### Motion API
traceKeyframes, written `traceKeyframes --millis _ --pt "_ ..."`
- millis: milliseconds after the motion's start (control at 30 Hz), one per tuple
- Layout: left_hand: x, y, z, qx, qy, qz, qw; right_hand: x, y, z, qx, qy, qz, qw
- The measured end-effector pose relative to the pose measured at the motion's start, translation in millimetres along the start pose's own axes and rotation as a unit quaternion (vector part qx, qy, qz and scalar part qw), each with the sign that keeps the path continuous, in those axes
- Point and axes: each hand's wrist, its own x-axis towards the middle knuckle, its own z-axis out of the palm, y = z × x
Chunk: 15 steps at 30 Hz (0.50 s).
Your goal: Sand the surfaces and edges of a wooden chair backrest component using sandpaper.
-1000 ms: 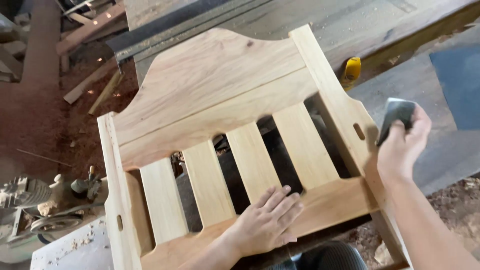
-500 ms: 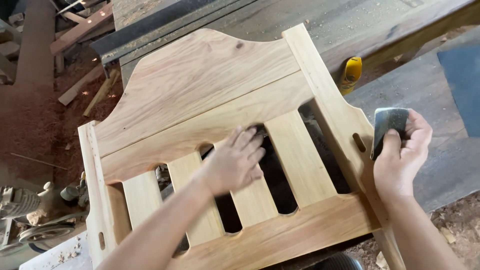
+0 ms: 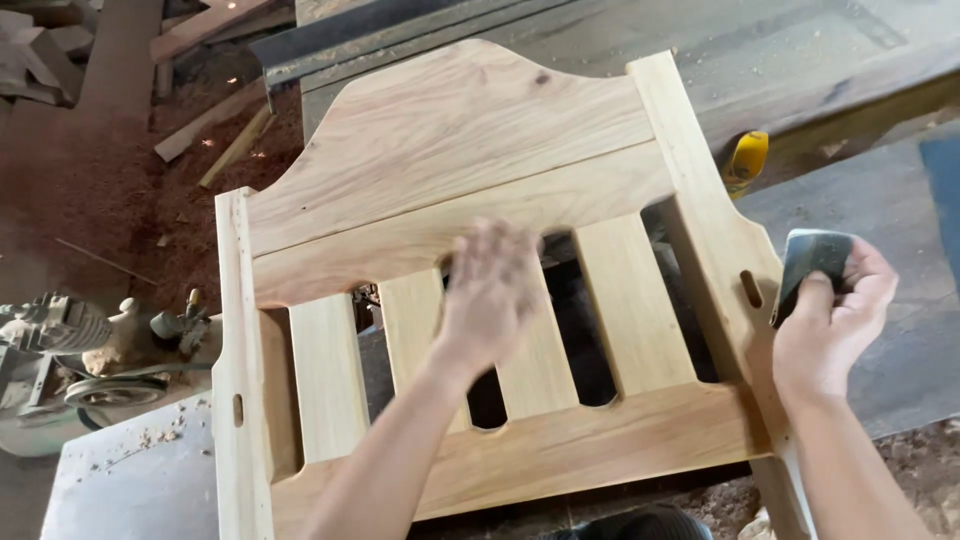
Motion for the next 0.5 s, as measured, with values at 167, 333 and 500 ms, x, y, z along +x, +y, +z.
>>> traceKeyframes --millis 167,333,500 --pt "22 16 -14 0.130 0.121 -0.153 0.972 5 21 2 0.016 0.028 -0.049 0.998" --pt "-24 160 34 -0.017 0.110 0.073 0.991 6 16 4 -0.050 0.038 -0.068 0.996" --pt "-45 199 62 0.029 -0.025 0.178 0.983 6 19 1 0.012 0.029 -0.030 0.999"
